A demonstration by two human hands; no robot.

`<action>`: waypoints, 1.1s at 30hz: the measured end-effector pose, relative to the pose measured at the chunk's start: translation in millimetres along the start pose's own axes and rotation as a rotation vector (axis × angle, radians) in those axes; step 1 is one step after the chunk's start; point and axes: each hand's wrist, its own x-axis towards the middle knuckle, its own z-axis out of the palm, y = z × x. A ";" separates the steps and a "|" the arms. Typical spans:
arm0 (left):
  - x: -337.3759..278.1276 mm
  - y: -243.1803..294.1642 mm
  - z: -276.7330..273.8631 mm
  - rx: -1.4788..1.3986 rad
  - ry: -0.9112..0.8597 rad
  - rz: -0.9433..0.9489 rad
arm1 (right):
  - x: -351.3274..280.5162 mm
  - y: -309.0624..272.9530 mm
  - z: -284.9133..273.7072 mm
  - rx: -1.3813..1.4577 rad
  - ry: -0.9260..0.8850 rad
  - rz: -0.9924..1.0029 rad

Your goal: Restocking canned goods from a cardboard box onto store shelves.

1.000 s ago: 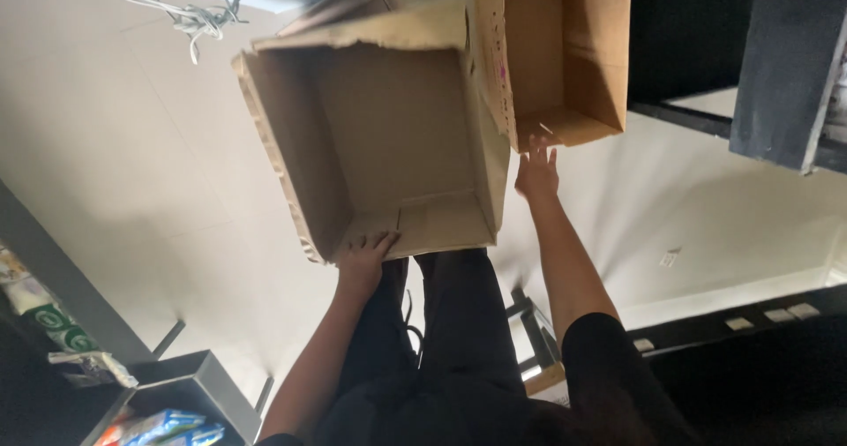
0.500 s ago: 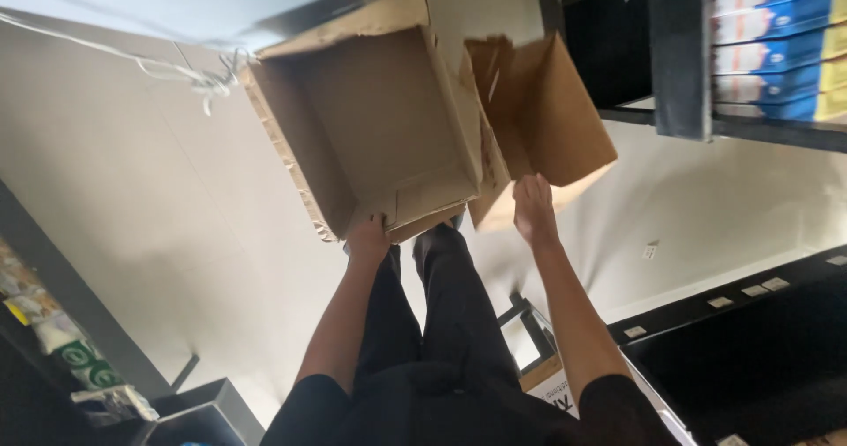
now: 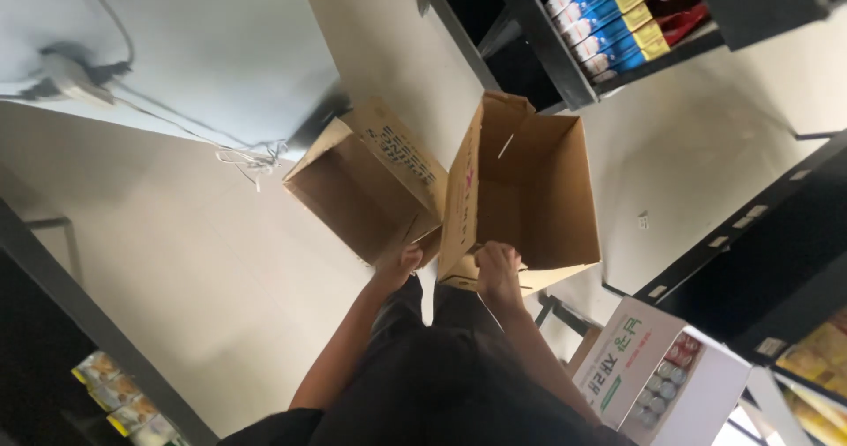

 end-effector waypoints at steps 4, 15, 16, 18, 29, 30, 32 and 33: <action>6.3 16.0 4.3 -1.118 -0.313 0.033 | -19.5 -75.5 -33.7 0.020 0.052 -0.151; -162.4 190.6 -134.5 -0.774 0.269 -0.285 | -13.0 -135.1 -16.2 -0.007 -0.066 -1.035; -174.9 187.5 -139.7 -0.708 0.339 -0.325 | -9.6 -146.4 -16.5 0.026 -0.105 -1.108; -180.6 138.6 -136.9 -0.716 0.421 -0.341 | -5.0 -160.2 -10.3 0.054 -0.168 -1.147; -106.4 -48.3 -124.3 -0.639 0.394 -0.569 | 6.5 -136.9 67.2 0.120 -0.518 -0.973; -92.0 -65.8 -121.7 -0.673 0.351 -0.566 | 5.0 -126.1 68.8 0.055 -0.466 -0.902; -69.4 -84.8 -119.1 -0.710 0.299 -0.555 | 3.3 -102.7 71.3 -0.022 -0.414 -0.826; -61.7 -86.6 -117.2 -0.683 0.274 -0.562 | 2.9 -89.0 71.8 -0.135 -0.407 -0.775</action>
